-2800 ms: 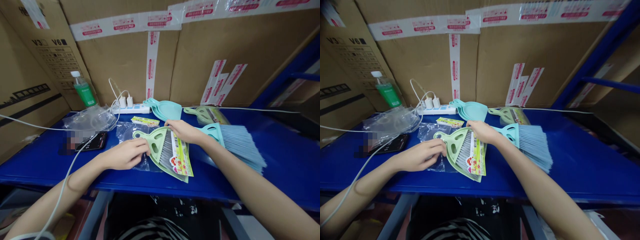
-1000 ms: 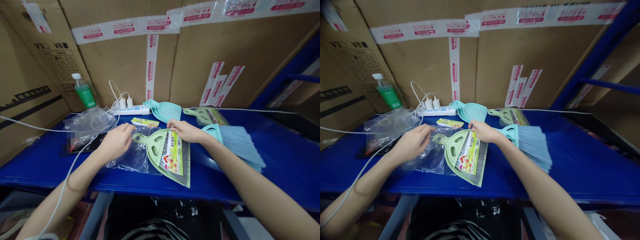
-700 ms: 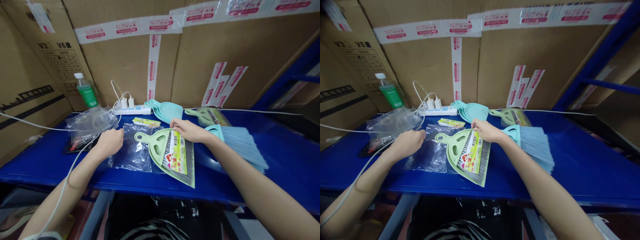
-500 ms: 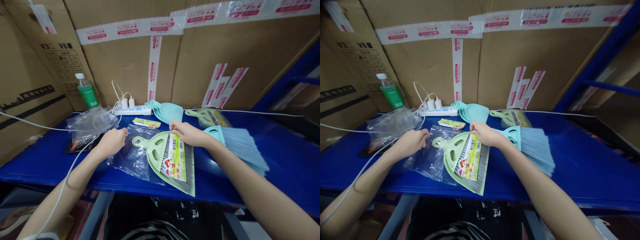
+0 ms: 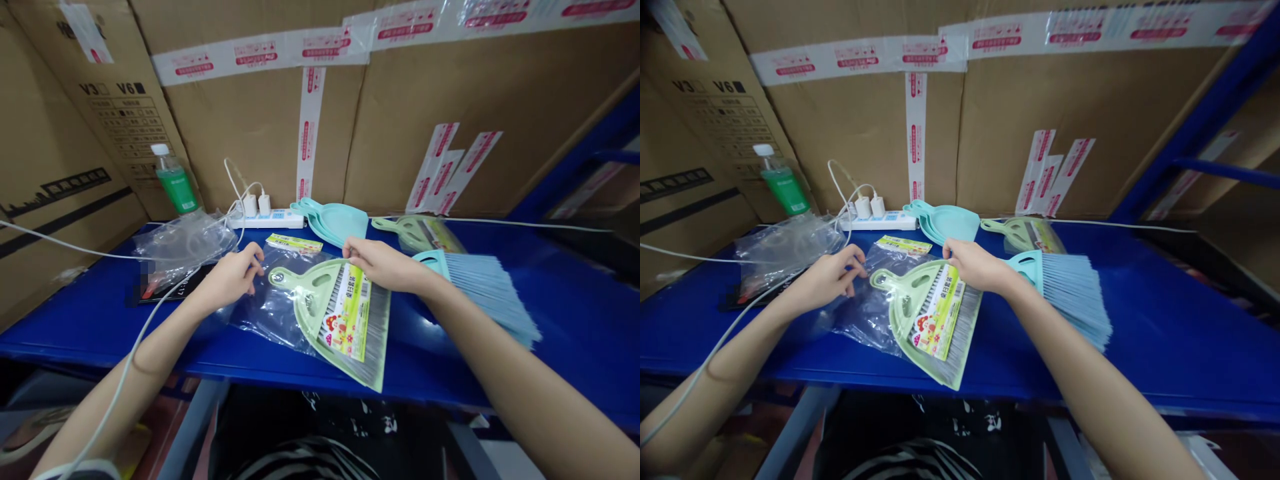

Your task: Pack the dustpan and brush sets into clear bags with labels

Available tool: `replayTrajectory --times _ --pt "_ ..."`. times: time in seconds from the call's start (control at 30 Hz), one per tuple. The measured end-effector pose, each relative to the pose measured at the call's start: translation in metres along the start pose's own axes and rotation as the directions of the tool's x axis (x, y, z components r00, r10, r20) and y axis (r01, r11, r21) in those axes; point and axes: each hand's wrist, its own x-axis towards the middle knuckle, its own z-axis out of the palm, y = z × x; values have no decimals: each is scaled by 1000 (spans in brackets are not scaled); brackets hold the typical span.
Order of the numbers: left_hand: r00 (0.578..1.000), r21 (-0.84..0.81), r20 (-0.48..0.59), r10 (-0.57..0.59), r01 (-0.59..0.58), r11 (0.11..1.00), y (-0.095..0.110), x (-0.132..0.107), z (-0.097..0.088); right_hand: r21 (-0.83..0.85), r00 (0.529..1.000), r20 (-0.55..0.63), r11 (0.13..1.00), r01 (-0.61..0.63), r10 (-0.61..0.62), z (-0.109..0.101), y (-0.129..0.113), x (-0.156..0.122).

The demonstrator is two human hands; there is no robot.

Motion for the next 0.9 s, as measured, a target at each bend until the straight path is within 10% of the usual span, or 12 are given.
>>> replayTrajectory --times 0.2,0.5,0.9 --pt "999 -201 40 -17 24 979 4 0 1 20 1000 4 999 26 -26 13 2 6" --pt "999 89 -29 40 -38 995 0 6 3 98 999 51 995 -17 12 19 3 10" --pt "995 42 69 -68 65 997 -2 5 5 400 969 240 905 -146 51 17 20 14"
